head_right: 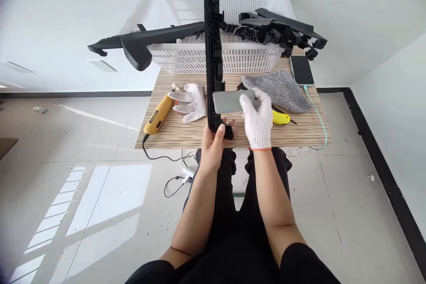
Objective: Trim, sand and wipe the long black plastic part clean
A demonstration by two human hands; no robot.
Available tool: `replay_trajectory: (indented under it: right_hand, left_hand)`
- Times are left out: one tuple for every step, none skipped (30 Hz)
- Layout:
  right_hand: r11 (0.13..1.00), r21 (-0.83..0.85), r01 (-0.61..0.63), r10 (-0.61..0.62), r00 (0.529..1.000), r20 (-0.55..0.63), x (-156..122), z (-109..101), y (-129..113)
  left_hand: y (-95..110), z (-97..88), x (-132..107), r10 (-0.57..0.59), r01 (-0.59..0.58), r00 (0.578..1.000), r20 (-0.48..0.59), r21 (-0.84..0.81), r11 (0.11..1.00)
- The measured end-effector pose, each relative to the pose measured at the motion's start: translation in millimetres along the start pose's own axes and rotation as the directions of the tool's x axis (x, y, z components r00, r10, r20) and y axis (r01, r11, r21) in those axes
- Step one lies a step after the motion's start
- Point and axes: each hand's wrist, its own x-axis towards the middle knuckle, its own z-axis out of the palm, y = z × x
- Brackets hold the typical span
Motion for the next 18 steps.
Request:
replay_trajectory:
  right_hand:
    - [1.0, 0.021, 0.017, -0.015, 0.998, -0.066, 0.8, -5.4, 0.0]
    - [0.998, 0.048, 0.035, -0.03, 0.994, -0.109, 1.1, -11.4, -0.3]
    - [0.996, 0.068, 0.06, -0.051, 0.99, -0.132, 0.8, -17.5, -1.2]
    - [0.994, 0.071, 0.088, -0.079, 0.989, -0.128, 0.0, -23.3, -2.4]
    - [0.993, 0.062, 0.105, -0.098, 0.99, -0.105, -1.2, -28.3, -3.9]
    - [0.994, 0.047, 0.102, -0.099, 0.993, -0.064, -2.4, -32.2, -5.5]
    - [0.996, 0.03, 0.084, -0.084, 0.996, -0.01, -3.4, -35.0, -7.0]
    - [0.998, 0.014, 0.061, -0.061, 0.997, 0.052, -4.1, -36.8, -8.3]
    - [0.999, 0.001, 0.038, -0.038, 0.994, 0.106, -4.2, -37.6, -9.2]
    - [1.0, -0.004, 0.019, -0.018, 0.99, 0.142, -4.0, -38.0, -9.9]
    - [1.0, 0.001, 0.006, -0.007, 0.988, 0.157, -3.4, -38.3, -10.1]
    - [1.0, 0.015, 0.001, -0.003, 0.988, 0.155, -2.8, -38.8, -10.2]
    - [0.999, 0.036, 0.0, -0.006, 0.989, 0.146, -2.2, -39.7, -10.0]
    - [0.998, 0.059, 0.003, -0.011, 0.99, 0.141, -1.8, -41.3, -9.7]
    - [0.997, 0.081, 0.006, -0.018, 0.989, 0.148, -1.6, -43.4, -9.4]
    - [0.995, 0.101, 0.012, -0.029, 0.986, 0.167, -1.4, -45.8, -9.2]
    - [0.992, 0.124, 0.019, -0.043, 0.98, 0.194, -1.3, -48.3, -9.1]
    - [0.987, 0.158, 0.021, -0.056, 0.973, 0.223, -0.9, -50.5, -9.2]
  left_hand:
    - [2.3, -0.2, -0.7, -0.002, 0.003, 1.0, 0.02, -0.021, 1.0]
    - [4.5, -0.4, -1.6, 0.009, -0.007, 0.999, 0.043, -0.032, 0.999]
    - [6.2, -0.7, -2.4, 0.022, -0.019, 0.998, 0.067, -0.039, 0.999]
    - [7.6, -1.1, -3.1, 0.031, -0.028, 0.996, 0.084, -0.045, 0.999]
    - [8.6, -1.5, -3.7, 0.034, -0.03, 0.995, 0.09, -0.052, 0.998]
    - [9.2, -1.8, -4.1, 0.028, -0.023, 0.996, 0.08, -0.06, 0.998]
    - [9.6, -1.9, -4.4, 0.011, -0.007, 0.998, 0.057, -0.071, 0.997]
    - [9.8, -2.0, -4.6, -0.012, 0.015, 0.999, 0.031, -0.085, 0.996]
    - [10.1, -1.9, -4.6, -0.038, 0.039, 0.999, 0.013, -0.104, 0.994]
    - [10.5, -1.7, -4.5, -0.063, 0.062, 0.998, 0.002, -0.128, 0.99]
    - [10.9, -1.3, -4.3, -0.083, 0.082, 0.997, -0.002, -0.155, 0.984]
    - [11.5, -1.0, -4.1, -0.1, 0.098, 0.995, -0.002, -0.18, 0.979]
    - [12.1, -0.6, -3.8, -0.113, 0.11, 0.994, -0.002, -0.2, 0.974]
    - [12.8, -0.3, -3.5, -0.124, 0.12, 0.992, -0.006, -0.218, 0.969]
    - [13.4, -0.1, -3.2, -0.133, 0.127, 0.991, -0.012, -0.234, 0.964]
    - [14.1, 0.0, -3.1, -0.14, 0.132, 0.99, -0.016, -0.248, 0.96]
    - [14.7, 0.0, -3.0, -0.142, 0.133, 0.99, -0.017, -0.262, 0.956]
    - [15.3, 0.0, -3.0, -0.141, 0.131, 0.99, -0.016, -0.276, 0.952]
